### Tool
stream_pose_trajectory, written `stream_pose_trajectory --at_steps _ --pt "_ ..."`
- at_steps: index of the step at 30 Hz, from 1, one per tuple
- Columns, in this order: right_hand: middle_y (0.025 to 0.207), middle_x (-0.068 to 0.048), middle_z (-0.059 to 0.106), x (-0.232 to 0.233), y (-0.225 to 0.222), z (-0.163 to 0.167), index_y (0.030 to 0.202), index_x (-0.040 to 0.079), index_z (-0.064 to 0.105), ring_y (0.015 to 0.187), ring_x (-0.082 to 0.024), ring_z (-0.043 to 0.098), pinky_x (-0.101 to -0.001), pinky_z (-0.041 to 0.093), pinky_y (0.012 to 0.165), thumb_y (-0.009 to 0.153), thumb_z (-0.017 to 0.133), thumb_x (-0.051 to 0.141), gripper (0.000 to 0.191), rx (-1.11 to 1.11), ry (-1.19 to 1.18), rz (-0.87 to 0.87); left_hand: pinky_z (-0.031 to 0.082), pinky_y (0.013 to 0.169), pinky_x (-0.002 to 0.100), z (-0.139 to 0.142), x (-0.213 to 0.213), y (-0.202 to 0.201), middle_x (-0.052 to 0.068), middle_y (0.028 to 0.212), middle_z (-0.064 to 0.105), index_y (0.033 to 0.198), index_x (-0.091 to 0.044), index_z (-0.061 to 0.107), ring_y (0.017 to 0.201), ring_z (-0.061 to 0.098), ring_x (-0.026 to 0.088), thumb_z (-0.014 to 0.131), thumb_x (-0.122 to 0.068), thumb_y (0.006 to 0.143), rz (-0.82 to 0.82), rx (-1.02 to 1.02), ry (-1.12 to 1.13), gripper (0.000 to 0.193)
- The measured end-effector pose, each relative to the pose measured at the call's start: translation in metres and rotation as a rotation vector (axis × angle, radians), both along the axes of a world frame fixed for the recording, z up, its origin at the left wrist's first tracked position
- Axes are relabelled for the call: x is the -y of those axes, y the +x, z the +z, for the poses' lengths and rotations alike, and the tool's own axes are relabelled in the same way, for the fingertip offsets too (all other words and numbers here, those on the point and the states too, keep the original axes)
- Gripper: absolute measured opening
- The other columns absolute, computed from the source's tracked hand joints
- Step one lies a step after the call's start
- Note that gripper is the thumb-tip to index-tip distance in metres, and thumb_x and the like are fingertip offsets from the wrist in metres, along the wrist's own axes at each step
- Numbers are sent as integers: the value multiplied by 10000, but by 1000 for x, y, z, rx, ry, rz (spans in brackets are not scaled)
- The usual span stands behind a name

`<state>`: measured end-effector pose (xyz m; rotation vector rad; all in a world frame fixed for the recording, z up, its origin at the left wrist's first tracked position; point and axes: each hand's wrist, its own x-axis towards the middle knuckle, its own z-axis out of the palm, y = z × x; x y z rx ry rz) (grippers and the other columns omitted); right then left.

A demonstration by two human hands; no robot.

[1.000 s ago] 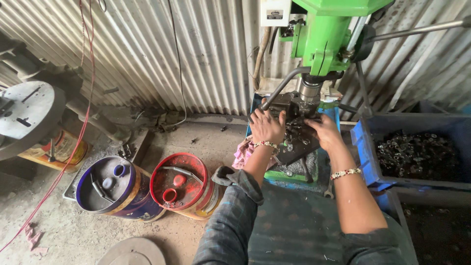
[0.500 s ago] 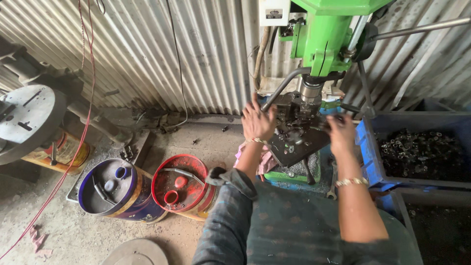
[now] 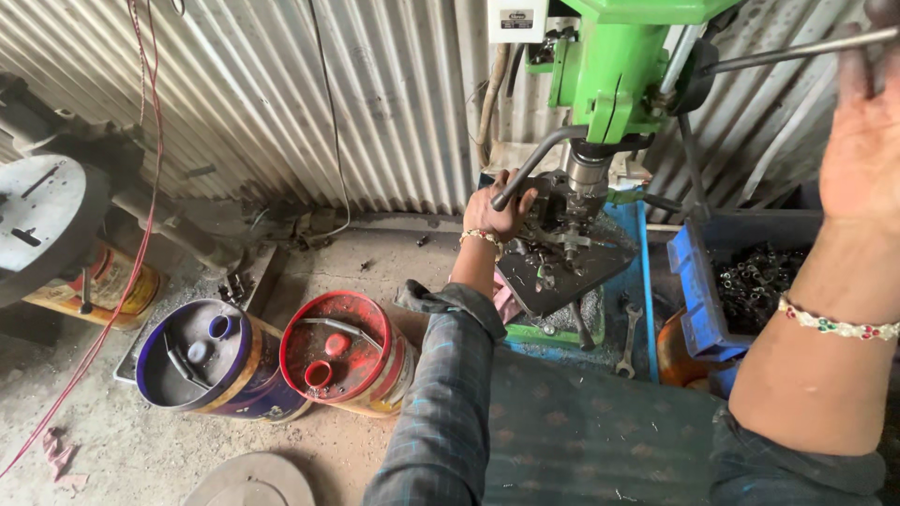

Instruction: The person operates a bench drill press, positioning small metal workpieces on the table and pulling the feed lever to drill holes in them. They move finished drilled parts by hand into a blue bin beside the machine and repeat the drilling cycle with new parts.

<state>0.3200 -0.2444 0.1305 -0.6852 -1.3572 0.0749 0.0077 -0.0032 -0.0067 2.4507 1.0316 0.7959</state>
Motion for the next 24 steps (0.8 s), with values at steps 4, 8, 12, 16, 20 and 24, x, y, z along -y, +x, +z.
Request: stream_pose_trajectory --at_steps 4,8,12,16,20,24 --pt "1527 -81 543 19 -28 8 1513 48 507 1499 -245 481 -414 255 1331 1224 378 234 367 -145 -40 49 552 843 530 7 2 -1 181 1051 712 1181 -138 597 993 680 425 559 -545 954 27 -17 -53 467" --pt "1268 -75 616 41 -67 -7 1285 70 567 1324 -245 584 -390 392 1222 1254 517 231 171 -423 -55 28 543 830 538 6 -1 0 207 1058 698 1248 -133 591 956 676 443 547 -546 973 15 -59 -24 498" --pt "1243 -66 605 42 -95 -10 1291 84 563 1225 -198 589 -345 498 1094 1184 580 238 188 -426 -5 -19 540 801 546 1 -4 1 205 1089 698 1171 -108 617 945 672 452 556 -540 961 1 -10 53 484" --pt "1192 -59 558 44 -107 -11 1252 83 513 1103 -145 553 -287 491 991 1241 567 199 128 -390 6 -66 550 810 535 -2 -5 1 217 1049 704 1182 -96 603 960 674 450 562 -557 959 29 -26 35 514" --pt "1175 -49 536 45 -112 -18 1244 86 494 970 -126 510 -259 469 906 1248 559 198 130 -402 2 -34 548 825 538 -2 -5 -1 208 1020 716 1168 -110 610 971 675 447 562 -566 961 47 -56 7 503" --pt "1185 -45 534 43 -115 -20 1264 93 498 920 -105 472 -248 453 884 1238 555 196 121 -417 7 -29 551 826 540 -6 -8 -1 197 1043 712 1205 -130 615 972 678 444 558 -567 964 49 -64 9 503"
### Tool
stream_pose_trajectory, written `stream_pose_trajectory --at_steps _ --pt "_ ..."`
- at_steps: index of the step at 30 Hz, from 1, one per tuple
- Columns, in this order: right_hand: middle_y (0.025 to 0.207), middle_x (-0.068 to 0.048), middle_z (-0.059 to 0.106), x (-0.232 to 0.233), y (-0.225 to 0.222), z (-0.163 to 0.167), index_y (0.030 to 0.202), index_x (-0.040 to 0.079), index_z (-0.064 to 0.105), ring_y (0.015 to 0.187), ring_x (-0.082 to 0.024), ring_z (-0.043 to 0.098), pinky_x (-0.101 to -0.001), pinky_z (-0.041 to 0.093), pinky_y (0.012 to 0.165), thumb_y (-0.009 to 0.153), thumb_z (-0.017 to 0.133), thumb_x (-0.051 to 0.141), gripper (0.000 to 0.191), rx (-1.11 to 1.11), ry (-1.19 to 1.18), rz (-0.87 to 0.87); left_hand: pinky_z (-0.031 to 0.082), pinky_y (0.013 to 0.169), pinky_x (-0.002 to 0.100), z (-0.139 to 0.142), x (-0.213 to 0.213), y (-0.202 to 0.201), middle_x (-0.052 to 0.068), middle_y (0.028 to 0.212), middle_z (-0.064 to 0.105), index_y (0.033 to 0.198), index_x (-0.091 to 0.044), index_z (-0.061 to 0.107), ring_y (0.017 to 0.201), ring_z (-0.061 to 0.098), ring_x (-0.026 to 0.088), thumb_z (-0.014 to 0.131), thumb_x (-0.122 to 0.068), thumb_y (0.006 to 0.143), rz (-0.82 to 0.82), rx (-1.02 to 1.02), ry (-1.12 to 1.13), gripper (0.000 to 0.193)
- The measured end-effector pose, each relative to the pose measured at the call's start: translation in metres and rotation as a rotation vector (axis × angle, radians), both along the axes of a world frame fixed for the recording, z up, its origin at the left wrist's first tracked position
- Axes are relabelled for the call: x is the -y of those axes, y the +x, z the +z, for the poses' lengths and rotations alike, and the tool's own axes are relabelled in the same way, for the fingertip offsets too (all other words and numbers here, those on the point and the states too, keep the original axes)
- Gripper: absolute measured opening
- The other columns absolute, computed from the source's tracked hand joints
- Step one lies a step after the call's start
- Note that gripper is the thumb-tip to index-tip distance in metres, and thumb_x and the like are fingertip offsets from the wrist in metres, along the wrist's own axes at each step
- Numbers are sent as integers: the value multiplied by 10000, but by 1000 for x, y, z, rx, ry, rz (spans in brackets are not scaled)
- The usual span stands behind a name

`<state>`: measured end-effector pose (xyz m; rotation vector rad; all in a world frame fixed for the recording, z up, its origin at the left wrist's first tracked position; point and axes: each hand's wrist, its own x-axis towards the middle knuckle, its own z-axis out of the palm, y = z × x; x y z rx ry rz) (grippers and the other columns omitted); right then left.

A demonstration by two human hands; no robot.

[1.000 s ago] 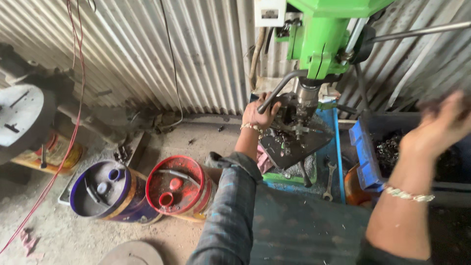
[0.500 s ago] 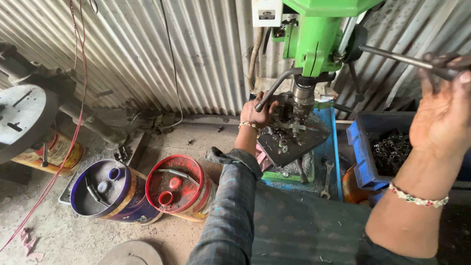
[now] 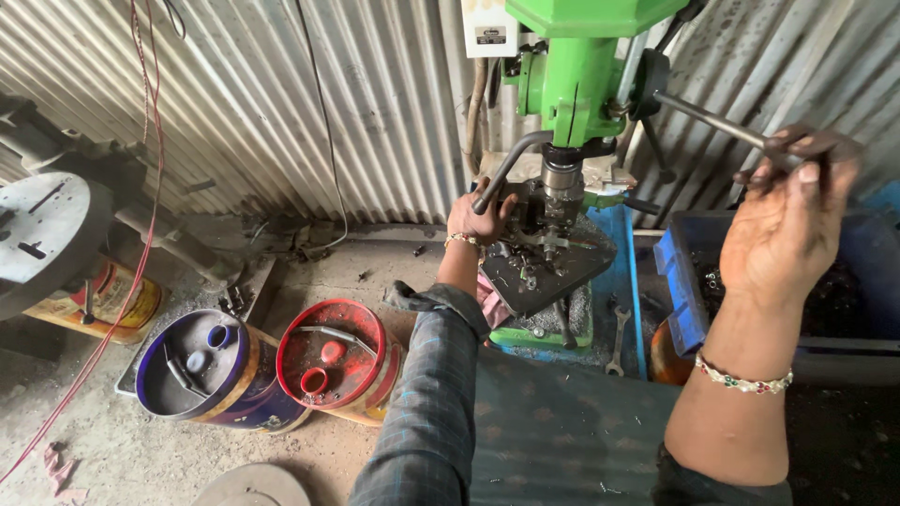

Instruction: The person operates a bench drill press, positioning small metal workpieces on the table and pulling the feed lever to drill holes in them. They move finished drilled parts by hand into a blue bin beside the machine and repeat the drilling cycle with new parts.

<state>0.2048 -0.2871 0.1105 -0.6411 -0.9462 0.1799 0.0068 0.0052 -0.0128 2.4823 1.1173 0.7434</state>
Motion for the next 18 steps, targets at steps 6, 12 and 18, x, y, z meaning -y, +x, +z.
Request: stream_pose_trajectory --at_steps 6,12,18 --pt "1207 -37 543 0 -10 3 1258 107 500 903 -98 469 -234 439 852 1246 573 219 135 19 2 -11 557 824 539 -7 -5 0 153 1194 670 1298 -193 626 973 680 435 545 -539 971 -37 11 62 483" --pt "1200 -29 535 1 -15 2 1252 111 506 882 -91 449 -234 430 859 1230 572 213 124 20 4 -11 557 829 539 -7 -5 0 152 1201 660 1339 -208 604 970 683 436 525 -541 975 -19 -37 50 500" --pt "1222 -28 535 2 -14 -5 1263 107 513 891 -90 452 -239 435 892 1248 566 192 101 21 23 32 555 836 541 -3 -3 -1 162 1188 672 1354 -210 589 968 686 436 516 -546 978 -16 -48 48 509"
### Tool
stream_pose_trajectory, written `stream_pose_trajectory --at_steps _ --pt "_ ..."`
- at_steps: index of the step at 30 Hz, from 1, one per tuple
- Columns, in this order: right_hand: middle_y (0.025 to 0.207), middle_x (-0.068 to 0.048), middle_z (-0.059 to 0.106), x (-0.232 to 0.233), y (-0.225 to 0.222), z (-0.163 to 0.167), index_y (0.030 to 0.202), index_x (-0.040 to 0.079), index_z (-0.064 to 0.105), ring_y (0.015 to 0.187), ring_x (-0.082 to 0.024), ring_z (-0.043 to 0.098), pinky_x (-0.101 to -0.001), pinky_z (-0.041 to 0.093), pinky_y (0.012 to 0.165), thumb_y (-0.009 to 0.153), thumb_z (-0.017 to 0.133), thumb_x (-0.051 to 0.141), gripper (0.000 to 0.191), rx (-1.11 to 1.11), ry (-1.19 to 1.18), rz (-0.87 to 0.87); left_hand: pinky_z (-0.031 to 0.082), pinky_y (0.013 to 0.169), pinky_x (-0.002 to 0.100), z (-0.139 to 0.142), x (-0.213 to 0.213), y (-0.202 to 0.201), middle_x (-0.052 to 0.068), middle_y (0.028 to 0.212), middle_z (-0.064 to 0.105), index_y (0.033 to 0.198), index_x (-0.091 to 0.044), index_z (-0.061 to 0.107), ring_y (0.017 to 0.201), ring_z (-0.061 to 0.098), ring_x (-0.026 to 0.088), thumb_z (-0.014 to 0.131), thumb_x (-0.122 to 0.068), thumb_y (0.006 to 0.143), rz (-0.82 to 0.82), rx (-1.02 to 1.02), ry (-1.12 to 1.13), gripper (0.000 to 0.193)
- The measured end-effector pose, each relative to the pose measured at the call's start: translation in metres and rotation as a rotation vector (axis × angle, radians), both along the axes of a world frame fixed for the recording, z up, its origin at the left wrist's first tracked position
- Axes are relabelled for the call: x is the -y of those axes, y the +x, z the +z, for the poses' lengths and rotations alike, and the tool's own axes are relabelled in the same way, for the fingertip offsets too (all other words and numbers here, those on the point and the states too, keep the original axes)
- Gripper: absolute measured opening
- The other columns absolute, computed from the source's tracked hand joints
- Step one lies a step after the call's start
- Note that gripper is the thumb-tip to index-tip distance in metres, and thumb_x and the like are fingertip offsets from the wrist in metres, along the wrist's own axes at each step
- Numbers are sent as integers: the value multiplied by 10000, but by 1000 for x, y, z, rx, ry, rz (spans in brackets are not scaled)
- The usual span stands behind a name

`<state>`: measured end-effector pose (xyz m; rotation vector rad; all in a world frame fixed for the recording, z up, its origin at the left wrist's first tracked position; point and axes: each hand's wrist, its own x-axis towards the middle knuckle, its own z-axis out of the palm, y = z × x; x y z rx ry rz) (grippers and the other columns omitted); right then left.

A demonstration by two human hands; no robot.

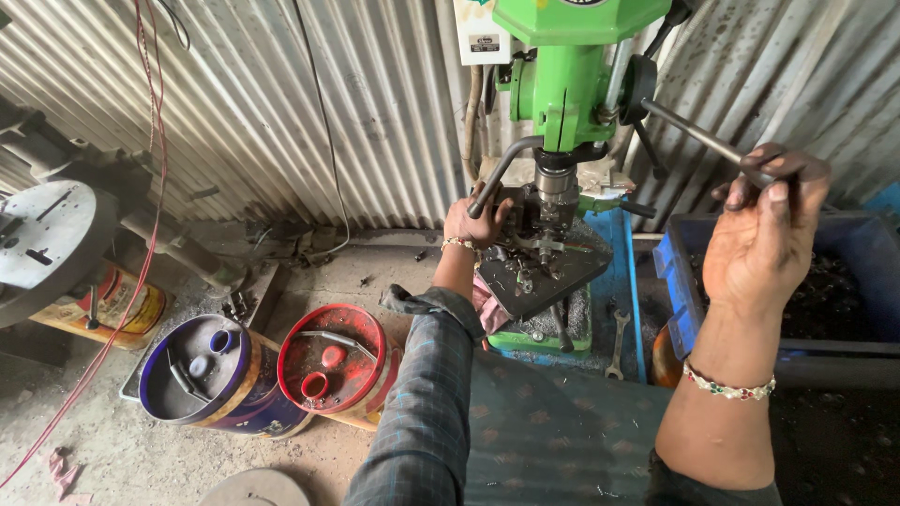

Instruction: The person operates a bench drill press, positioning small metal workpieces on the table and pulling the feed lever to drill holes in them. They move finished drilled parts by hand into a blue bin beside the machine and repeat the drilling cycle with new parts.

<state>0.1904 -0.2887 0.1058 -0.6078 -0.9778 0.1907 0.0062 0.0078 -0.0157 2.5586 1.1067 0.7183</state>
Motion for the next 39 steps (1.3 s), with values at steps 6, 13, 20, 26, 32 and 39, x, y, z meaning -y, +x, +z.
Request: stream_pose_trajectory --at_steps 6,13,20,26,32,39 --pt "1208 -36 533 0 1 -6 1252 104 514 878 -95 439 -233 421 877 1240 563 157 73 -11 17 14 556 850 534 1 2 0 168 1100 708 1340 -197 595 976 687 433 532 -552 973 28 11 -39 514" --pt "1199 -39 536 0 -1 -8 1247 101 515 869 -88 436 -225 426 866 1235 547 126 43 -24 21 13 557 819 547 2 3 -1 189 1026 722 1308 -198 595 942 690 440 541 -551 963 22 29 -6 497" --pt "1169 -36 536 1 -1 -10 1231 95 528 850 -86 448 -231 451 872 1219 557 115 37 -33 24 18 557 821 547 5 5 -1 207 972 730 1302 -185 571 946 690 448 547 -569 956 46 41 -58 517" --pt "1154 -43 539 0 1 -14 1218 93 533 849 -92 450 -225 433 855 1211 581 118 55 -41 38 28 554 821 549 5 3 0 233 947 723 1278 -124 549 955 683 454 552 -591 953 69 12 -90 568" --pt "1153 -43 534 3 6 -20 1210 90 532 849 -97 459 -239 431 866 1212 603 140 87 -23 37 22 554 818 545 -2 0 4 222 966 728 1202 -121 593 948 689 449 557 -581 945 25 83 -16 529" --pt "1149 -59 536 4 20 -33 1210 85 526 869 -116 502 -270 449 907 1188 614 150 112 -50 48 57 554 835 543 3 9 3 225 942 734 1214 -137 626 965 687 448 585 -595 924 90 107 -140 543"
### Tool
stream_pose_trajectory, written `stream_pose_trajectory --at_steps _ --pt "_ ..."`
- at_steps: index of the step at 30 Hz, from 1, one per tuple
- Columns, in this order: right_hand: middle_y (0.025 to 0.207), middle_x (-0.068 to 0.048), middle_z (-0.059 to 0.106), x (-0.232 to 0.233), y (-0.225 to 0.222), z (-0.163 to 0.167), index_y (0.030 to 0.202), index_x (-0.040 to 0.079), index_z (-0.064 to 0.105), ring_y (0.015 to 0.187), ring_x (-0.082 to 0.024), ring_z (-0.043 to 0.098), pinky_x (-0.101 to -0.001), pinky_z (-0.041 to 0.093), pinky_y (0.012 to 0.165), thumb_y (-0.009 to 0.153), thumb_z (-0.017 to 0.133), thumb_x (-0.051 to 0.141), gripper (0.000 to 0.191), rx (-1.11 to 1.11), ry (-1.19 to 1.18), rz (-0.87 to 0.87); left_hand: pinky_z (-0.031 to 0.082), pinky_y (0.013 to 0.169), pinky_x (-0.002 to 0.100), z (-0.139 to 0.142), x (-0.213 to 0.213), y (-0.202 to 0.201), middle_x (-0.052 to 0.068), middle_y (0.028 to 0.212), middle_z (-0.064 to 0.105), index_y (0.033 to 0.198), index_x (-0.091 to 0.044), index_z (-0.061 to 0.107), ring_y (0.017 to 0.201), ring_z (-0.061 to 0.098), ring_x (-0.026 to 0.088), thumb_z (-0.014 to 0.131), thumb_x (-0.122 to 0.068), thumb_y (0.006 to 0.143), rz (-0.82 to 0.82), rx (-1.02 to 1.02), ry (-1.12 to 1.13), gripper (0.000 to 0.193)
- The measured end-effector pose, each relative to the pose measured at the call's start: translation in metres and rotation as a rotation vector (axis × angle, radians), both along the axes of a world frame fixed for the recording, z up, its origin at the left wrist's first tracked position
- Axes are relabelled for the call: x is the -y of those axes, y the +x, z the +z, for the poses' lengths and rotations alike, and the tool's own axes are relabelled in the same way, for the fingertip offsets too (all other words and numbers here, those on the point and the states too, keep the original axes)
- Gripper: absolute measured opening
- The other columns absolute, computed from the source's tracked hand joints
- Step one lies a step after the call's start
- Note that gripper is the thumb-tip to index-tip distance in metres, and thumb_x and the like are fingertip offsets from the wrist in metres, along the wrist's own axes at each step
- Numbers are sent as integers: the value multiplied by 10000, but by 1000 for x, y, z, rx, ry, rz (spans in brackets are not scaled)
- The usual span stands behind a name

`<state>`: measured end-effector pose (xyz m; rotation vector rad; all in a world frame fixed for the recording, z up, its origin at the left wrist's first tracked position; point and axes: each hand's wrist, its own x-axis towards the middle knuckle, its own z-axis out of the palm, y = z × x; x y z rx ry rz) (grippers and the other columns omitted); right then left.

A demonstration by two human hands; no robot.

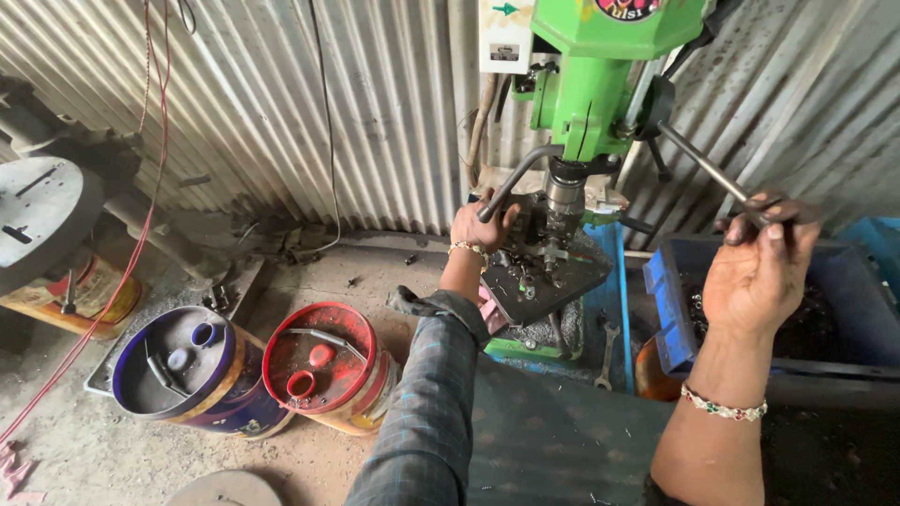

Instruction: The person operates a bench drill press, positioning small metal workpieces on the table and pulling the feed lever to drill holes in them. They move finished drilled parts by hand into a blue bin beside the machine and repeat the drilling cycle with new parts.

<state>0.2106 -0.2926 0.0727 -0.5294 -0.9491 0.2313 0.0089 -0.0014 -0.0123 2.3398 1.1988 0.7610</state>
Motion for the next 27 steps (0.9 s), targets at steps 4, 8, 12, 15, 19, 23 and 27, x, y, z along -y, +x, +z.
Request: stream_pose_trajectory --at_steps 4,8,12,15,19,23,27 --pt "1154 -80 546 1 0 -13 1190 79 525 900 -142 528 -305 468 949 1141 618 152 128 -30 4 23 548 821 553 3 3 1 233 962 724 1303 -158 617 964 676 462 582 -593 906 13 65 9 590" --pt "1238 -93 558 3 -5 -19 1171 76 527 996 -183 574 -363 489 999 1122 621 139 124 -29 -6 52 554 820 548 0 6 0 202 1037 733 1374 -189 556 954 686 447 553 -548 948 -9 34 23 557" --pt "1441 -26 549 -8 -16 -26 1375 177 493 1067 -188 638 -363 535 969 985 613 135 410 -73 -73 -11 562 744 544 2 19 -5 230 1129 701 1428 -61 443 889 697 454 503 -458 1001 -6 146 196 586" --pt "1494 -69 511 -38 -30 -50 1509 152 442 1270 -154 578 -349 532 954 975 607 97 561 95 -377 -262 607 735 463 5 36 -1 237 1038 704 1375 7 453 872 752 381 412 -481 1043 168 -22 -224 591" --pt "1223 -31 741 -93 -40 -90 1329 183 603 900 -145 715 -324 560 810 940 696 156 401 342 -934 -396 594 737 471 0 60 -2 265 1117 606 1507 36 313 874 718 403 430 -495 1019 284 -89 -48 731" --pt "1030 -122 755 -135 -40 -101 1221 78 658 920 -233 742 -363 549 791 963 776 133 288 669 -1071 -575 559 904 444 -4 62 -5 238 1266 558 1520 -5 342 1062 656 388 416 -552 1043 283 -139 -176 729" --pt "984 -139 771 -125 -28 -100 1029 80 744 866 -240 706 -330 564 782 938 786 206 161 469 -1145 -153 511 953 446 -7 59 -2 250 1288 499 1577 12 244 1127 574 378 391 -534 1032 228 -172 -136 786"
